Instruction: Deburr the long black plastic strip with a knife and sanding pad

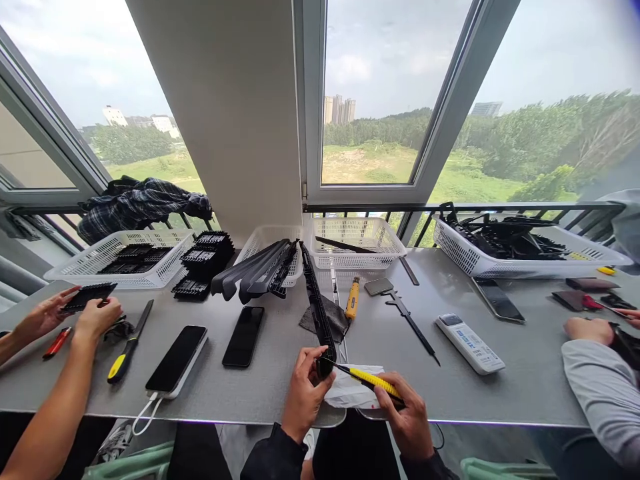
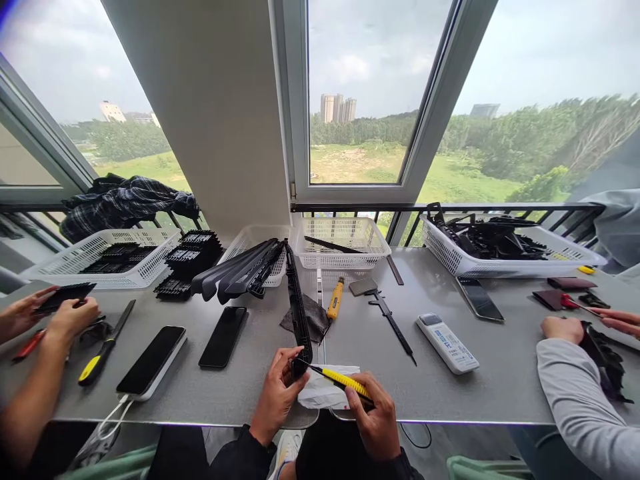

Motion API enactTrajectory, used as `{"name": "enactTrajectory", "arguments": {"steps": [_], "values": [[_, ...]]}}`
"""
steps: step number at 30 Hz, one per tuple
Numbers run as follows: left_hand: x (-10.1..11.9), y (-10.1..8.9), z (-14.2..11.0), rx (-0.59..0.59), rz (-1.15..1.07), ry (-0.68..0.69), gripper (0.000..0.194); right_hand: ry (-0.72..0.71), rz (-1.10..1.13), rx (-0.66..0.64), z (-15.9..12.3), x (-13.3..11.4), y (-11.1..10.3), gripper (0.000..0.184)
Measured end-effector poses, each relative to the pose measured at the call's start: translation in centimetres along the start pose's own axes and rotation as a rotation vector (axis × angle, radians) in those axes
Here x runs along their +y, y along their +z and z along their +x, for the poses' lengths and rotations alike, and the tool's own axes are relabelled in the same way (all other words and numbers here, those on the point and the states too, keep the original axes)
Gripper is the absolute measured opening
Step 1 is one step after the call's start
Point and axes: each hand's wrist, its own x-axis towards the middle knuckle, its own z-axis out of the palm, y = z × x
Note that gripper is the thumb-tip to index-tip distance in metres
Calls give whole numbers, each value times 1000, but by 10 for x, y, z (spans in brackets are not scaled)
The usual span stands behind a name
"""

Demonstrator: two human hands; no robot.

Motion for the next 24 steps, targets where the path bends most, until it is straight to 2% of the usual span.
{"name": "enactTrajectory", "arguments": {"steps": [5, 10, 16, 19, 24], "values": [[-1, -1, 0, -15, -3, -1, 50, -8, -15, 12, 0, -4, 2, 38], [0, -1, -1, -11, -21, 0, 52, 54, -12, 88, -3, -5, 8, 45], [6, 0, -3, 1, -12, 1, 52, 75, -24, 25, -5, 7, 4, 44], [7, 0, -4, -14, -11, -10, 52, 112, -17, 43, -7, 7, 4, 43], [6, -1, -3, -39, -8, -2, 50, 96, -16, 73, -7, 2, 6, 44]]}}
